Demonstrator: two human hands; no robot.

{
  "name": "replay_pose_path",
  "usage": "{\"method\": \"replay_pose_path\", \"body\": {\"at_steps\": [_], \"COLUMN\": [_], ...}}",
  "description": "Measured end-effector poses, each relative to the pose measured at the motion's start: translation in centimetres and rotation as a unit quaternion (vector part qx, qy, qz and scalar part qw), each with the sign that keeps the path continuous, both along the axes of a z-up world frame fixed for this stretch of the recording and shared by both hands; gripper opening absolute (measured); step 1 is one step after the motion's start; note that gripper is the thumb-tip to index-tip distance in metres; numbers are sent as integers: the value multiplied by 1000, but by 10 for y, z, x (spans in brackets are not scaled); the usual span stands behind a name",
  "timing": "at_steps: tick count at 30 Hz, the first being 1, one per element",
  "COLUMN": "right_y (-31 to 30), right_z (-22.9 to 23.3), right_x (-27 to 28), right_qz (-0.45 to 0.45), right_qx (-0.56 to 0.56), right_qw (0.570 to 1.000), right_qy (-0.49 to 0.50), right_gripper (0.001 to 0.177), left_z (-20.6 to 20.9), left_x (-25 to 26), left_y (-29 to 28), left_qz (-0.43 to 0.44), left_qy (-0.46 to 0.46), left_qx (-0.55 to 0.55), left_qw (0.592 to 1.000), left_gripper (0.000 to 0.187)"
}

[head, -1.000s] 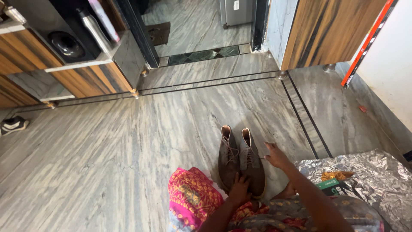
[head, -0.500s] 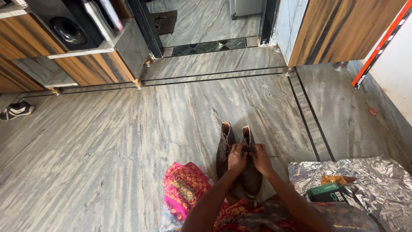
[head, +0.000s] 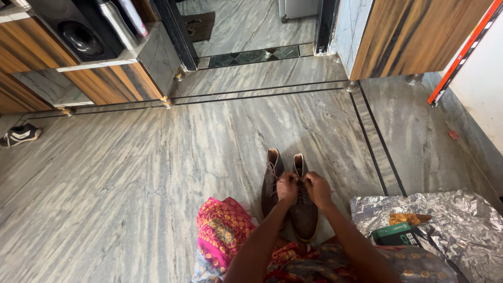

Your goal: The person sits on the floor and laces a pair of brown leather shoes. They thread the laces through the eyelets of one shoe, then the other, and tie the laces on both shoes.

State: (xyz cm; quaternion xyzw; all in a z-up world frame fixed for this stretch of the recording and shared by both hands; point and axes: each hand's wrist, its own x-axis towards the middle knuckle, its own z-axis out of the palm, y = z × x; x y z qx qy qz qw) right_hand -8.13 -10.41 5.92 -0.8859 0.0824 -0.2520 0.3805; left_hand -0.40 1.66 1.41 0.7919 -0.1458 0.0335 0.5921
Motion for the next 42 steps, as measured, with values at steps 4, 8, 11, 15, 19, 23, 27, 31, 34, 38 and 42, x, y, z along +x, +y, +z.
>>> {"method": "replay_pose_path", "body": {"at_steps": [4,8,11,15,19,23,27,31,34,38,42], "right_y": [-5,-2,0,4,10,-7,-45,-87,-118,-139,-126], "right_z": [-5,-18,-16,0,11,3,-6,10,36,61,52], "right_x": [-2,-1,-3,-17,-33,-38,-35,-43,-63,-80,-61], "right_qz": [6,0,-29,-26,8,40,172,109,72,27,-70], "right_qx": [18,128,179,130,-25,-128,-66,246,378,462,461], "right_qw": [1000,992,983,991,999,991,979,912,901,887,884], "right_qy": [20,-12,-19,-22,-46,21,83,310,200,-12,-17], "right_gripper": [12,10,10,29,18,12,12,11,13,13,16], "left_z": [-3,-3,-1,-1,-2,-2,3,14,21,26,18], "left_x": [-7,-21,-29,-33,-34,-29,-9,11,22,32,29], "left_y": [-3,5,7,4,6,10,25,54,74,86,70], "left_qz": [-15,-35,-70,-98,-132,-107,-91,-55,-28,102,120], "left_qy": [114,281,252,231,326,400,377,325,295,285,194], "left_qx": [-253,-308,-329,-373,-457,-483,-546,-595,-625,-585,-473], "left_qw": [961,908,908,893,817,771,743,733,722,752,851], "left_gripper": [11,10,10,12,19,18,15,19,13,21,31]}}
